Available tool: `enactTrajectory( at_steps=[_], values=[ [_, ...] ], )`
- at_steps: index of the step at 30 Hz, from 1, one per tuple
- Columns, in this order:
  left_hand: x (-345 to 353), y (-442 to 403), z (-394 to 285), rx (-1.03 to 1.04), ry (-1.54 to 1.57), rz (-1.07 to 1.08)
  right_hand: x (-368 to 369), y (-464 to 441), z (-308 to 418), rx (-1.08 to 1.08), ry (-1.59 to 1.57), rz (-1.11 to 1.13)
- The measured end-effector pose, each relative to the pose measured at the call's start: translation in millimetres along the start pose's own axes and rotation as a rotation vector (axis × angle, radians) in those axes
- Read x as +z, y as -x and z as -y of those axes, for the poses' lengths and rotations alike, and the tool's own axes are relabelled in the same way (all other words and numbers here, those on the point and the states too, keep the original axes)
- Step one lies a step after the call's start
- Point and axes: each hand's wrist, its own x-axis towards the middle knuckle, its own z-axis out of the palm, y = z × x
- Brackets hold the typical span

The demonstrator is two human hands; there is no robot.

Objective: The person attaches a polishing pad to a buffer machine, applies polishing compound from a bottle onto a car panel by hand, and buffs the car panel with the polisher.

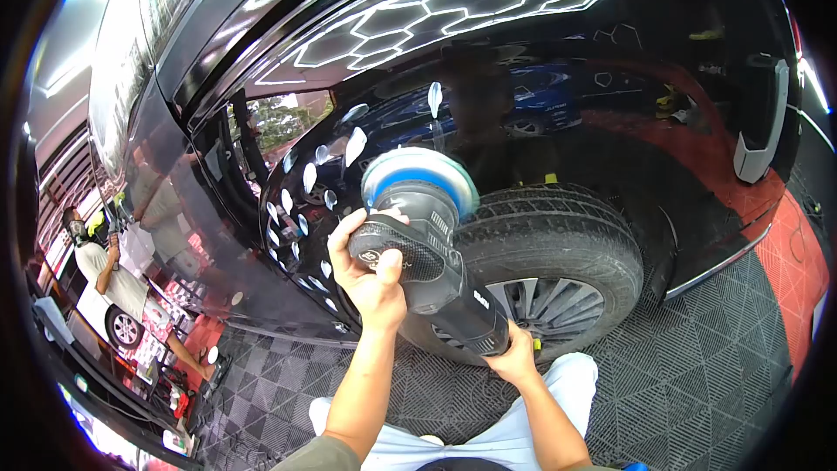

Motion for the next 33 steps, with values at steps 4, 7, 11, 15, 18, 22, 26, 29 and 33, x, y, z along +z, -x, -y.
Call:
enactTrajectory(
  at_steps=[4,7,11,15,18,22,26,29,33],
  values=[
    [2,-3,0,0.01,0.038,0.043,3,0,-17,0.029,-0.078,0.012],
    [3,0,4,0.013,0.054,0.062,1,1,-25,0.042,-0.085,0.023],
    [1,1,5,0.008,0.109,0.048,-4,0,-14,0.071,0.028,0.054],
    [-32,3,24,0.123,0.022,0.06,1,-6,-8,0.095,0.166,0.126],
    [-60,5,20,0.068,0.142,-0.033,20,-10,-3,0.031,0.264,0.19],
    [-106,6,26,0.127,0.112,-0.132,40,-10,-22,0.048,0.367,0.25],
    [-141,12,40,0.158,0.18,-0.218,63,-10,-26,0.043,0.336,0.235],
    [-158,22,46,0.158,0.178,-0.211,75,-6,-37,0.03,0.376,0.241],
    [-184,34,57,0.203,0.145,-0.184,82,-2,-49,-0.039,0.452,0.261]
  ],
)
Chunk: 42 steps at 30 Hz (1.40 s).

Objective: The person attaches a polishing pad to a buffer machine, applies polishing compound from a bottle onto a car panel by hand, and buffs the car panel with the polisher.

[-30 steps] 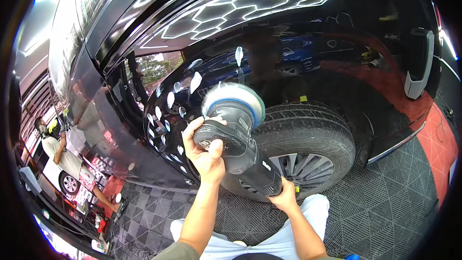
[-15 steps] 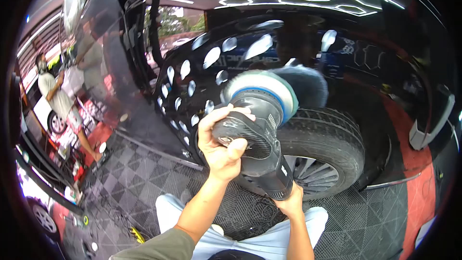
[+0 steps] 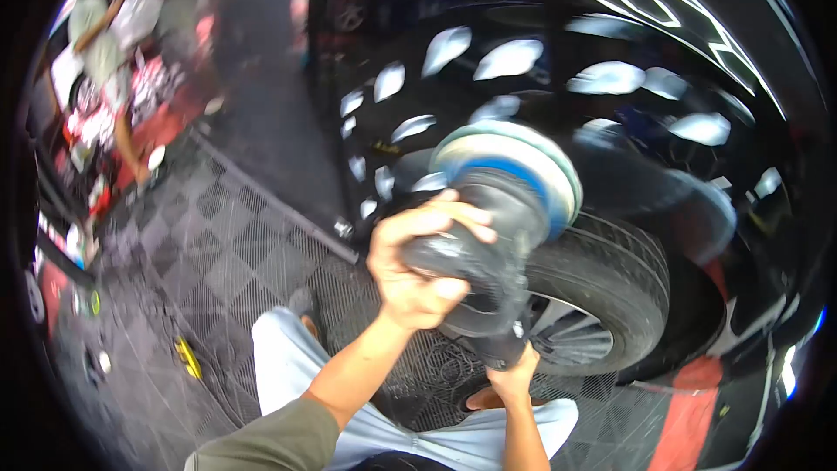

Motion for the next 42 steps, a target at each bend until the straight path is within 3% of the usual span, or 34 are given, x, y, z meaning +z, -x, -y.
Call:
enactTrajectory(
  at_steps=[16,23,30,42],
  values=[
    [-106,69,18,-0.055,0.119,-0.362,48,2,-6,-0.009,0.131,0.197],
    [-136,111,21,-0.254,0.141,-0.554,68,11,-15,0.033,0.173,0.2],
    [-162,142,38,-0.15,0.179,-0.605,83,15,-13,0.02,0.242,0.203],
    [-189,170,50,-0.206,0.07,-0.756,91,21,-32,0.048,0.51,0.275]
  ],
)
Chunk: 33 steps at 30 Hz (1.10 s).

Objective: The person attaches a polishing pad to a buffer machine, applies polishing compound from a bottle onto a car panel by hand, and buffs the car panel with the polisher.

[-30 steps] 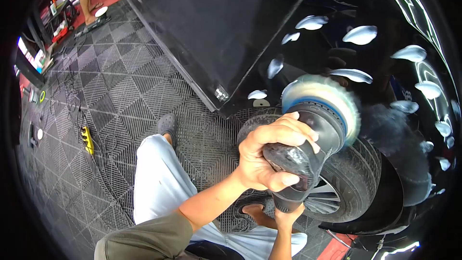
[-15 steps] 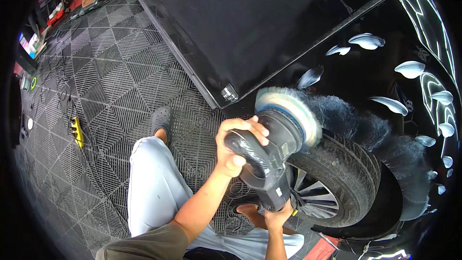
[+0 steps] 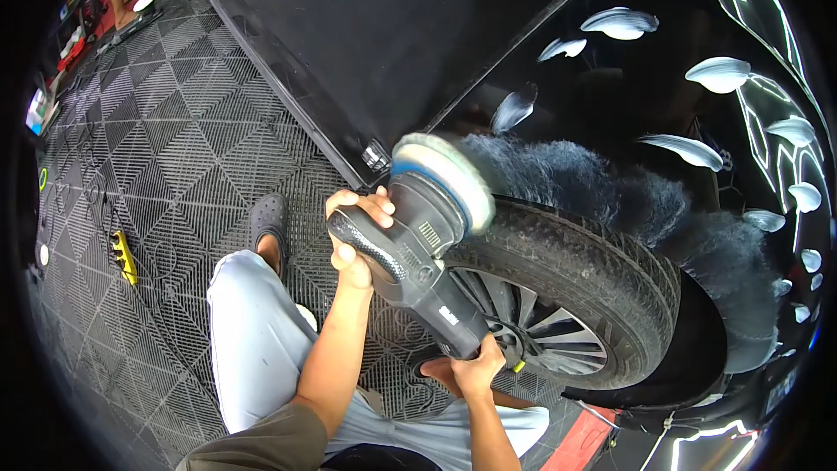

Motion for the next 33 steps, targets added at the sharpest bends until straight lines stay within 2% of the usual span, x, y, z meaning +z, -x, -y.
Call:
enactTrajectory(
  at_steps=[2,8,16,17,18,20,22,30,33],
  values=[
    [-4,1,3,-0.007,0.0,0.017,6,0,-4,-0.062,-0.066,-0.087],
    [1,1,0,-0.014,-0.017,0.024,1,6,-4,-0.03,-0.011,-0.048],
    [79,-41,-45,0.035,-0.148,0.134,-36,-2,54,0.169,-0.223,-0.019],
    [86,-47,-49,0.053,-0.167,0.134,-32,-3,51,0.067,-0.225,-0.083],
    [92,-52,-52,0.069,-0.179,0.138,-32,-3,50,0.085,-0.243,-0.128],
    [104,-60,-59,0.092,-0.215,0.13,-37,-5,52,0.194,-0.278,0.026],
    [112,-65,-64,0.114,-0.224,0.178,-48,-13,64,0.097,-0.243,-0.032],
    [170,-65,-80,0.134,-0.367,0.395,-80,-13,65,0.061,-0.371,-0.058],
    [194,-61,-89,0.137,-0.33,0.449,-95,-9,65,0.019,-0.364,-0.085]
  ],
)
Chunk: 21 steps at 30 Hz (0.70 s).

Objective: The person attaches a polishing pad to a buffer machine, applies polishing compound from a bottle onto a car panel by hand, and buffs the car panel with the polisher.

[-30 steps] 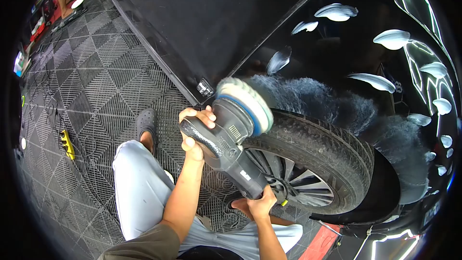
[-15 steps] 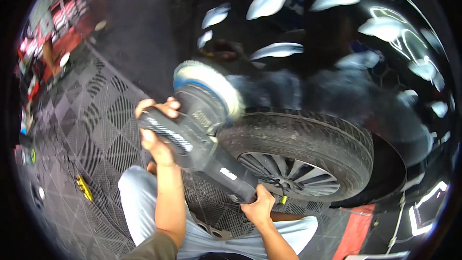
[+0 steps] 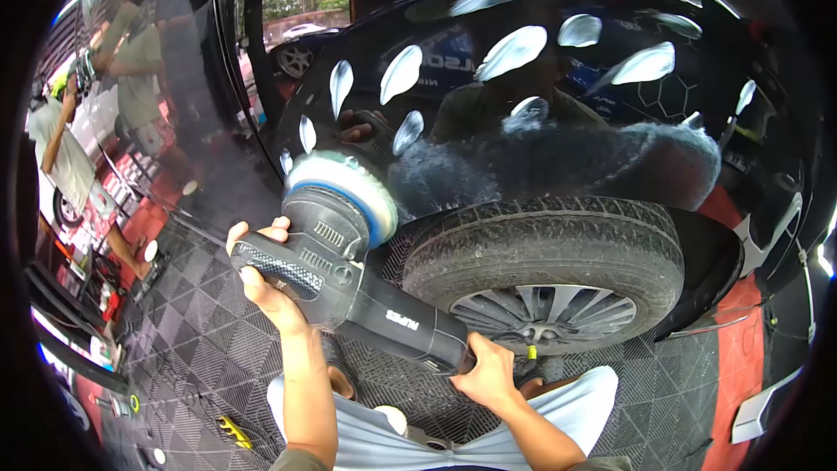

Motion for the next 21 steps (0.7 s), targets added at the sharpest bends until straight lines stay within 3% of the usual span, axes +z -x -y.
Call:
enactTrajectory(
  at_steps=[14,21],
  values=[
    [110,-12,-38,0.121,0.019,0.21,-85,11,-7,-0.014,-0.126,0.009],
    [185,-6,-72,0.11,0.052,0.242,-133,26,4,-0.02,-0.382,-0.06]
  ],
)
